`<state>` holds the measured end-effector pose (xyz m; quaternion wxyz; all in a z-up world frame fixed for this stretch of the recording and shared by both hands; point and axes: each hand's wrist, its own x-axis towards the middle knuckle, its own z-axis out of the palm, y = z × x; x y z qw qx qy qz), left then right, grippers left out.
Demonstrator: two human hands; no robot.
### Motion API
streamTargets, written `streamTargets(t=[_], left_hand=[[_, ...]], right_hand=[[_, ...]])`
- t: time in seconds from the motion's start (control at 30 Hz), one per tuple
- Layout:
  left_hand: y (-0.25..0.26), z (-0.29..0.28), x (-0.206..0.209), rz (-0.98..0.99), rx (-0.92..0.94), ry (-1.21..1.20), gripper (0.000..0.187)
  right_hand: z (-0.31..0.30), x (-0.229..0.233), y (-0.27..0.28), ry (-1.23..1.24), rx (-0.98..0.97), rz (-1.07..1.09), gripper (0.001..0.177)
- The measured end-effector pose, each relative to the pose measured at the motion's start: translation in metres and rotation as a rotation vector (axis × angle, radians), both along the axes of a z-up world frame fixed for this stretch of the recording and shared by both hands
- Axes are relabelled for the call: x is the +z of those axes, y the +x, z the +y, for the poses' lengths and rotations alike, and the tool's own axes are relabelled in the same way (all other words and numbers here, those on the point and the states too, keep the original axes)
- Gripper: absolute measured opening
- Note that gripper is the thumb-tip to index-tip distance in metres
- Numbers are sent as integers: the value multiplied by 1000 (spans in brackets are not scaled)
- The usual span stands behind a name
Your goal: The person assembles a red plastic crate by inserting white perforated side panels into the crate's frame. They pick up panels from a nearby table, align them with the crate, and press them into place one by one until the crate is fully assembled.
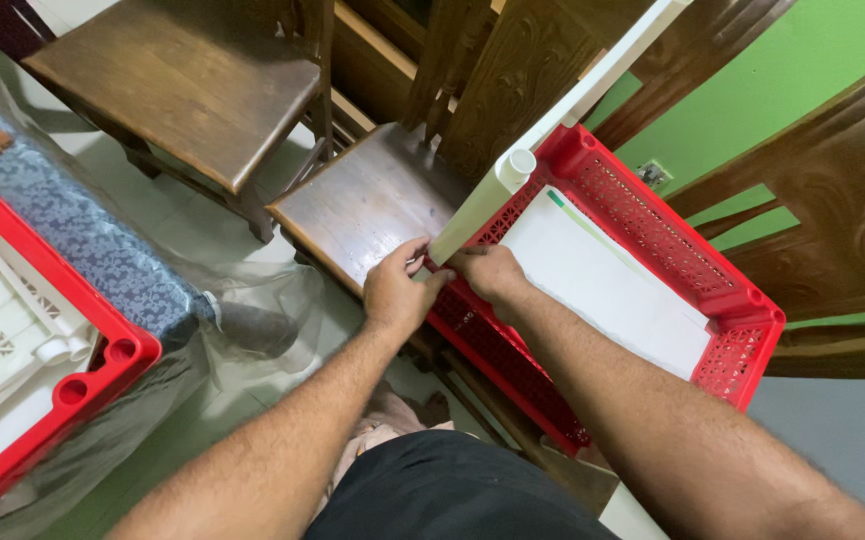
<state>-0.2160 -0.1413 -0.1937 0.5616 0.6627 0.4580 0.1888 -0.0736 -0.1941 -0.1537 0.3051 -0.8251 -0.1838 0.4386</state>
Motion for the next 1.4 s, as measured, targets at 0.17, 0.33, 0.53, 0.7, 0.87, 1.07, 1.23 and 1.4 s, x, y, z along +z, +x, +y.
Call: streamTargets(t=[0.17, 0.33, 0.53, 0.7, 0.87, 1.07, 1.23, 1.4], left_hand=[[9, -20, -8, 3, 46, -3, 71], [26, -34, -13, -234, 155, -492, 79], [69, -45, -1, -134, 482, -208, 64], [90, -58, 1, -100, 772, -372, 63], [80, -61, -4, -290, 727, -322, 66], [79, -73, 2, -186, 643, -227, 70], [74, -75, 7, -207, 550, -138, 73], [68, -75, -17, -434, 517, -222, 78]], right_hand=[[-3, -2, 2, 7, -42, 175, 35], [0, -7, 10, -21, 10, 212, 38], [5, -23, 33, 60, 186, 284, 39], [11, -34, 42, 73, 306, 307, 43], [12, -35, 39, 100, 339, 247, 46], [10, -31, 40, 100, 342, 212, 48], [10, -25, 37, 141, 313, 251, 49], [2, -32, 43, 163, 292, 259, 47]])
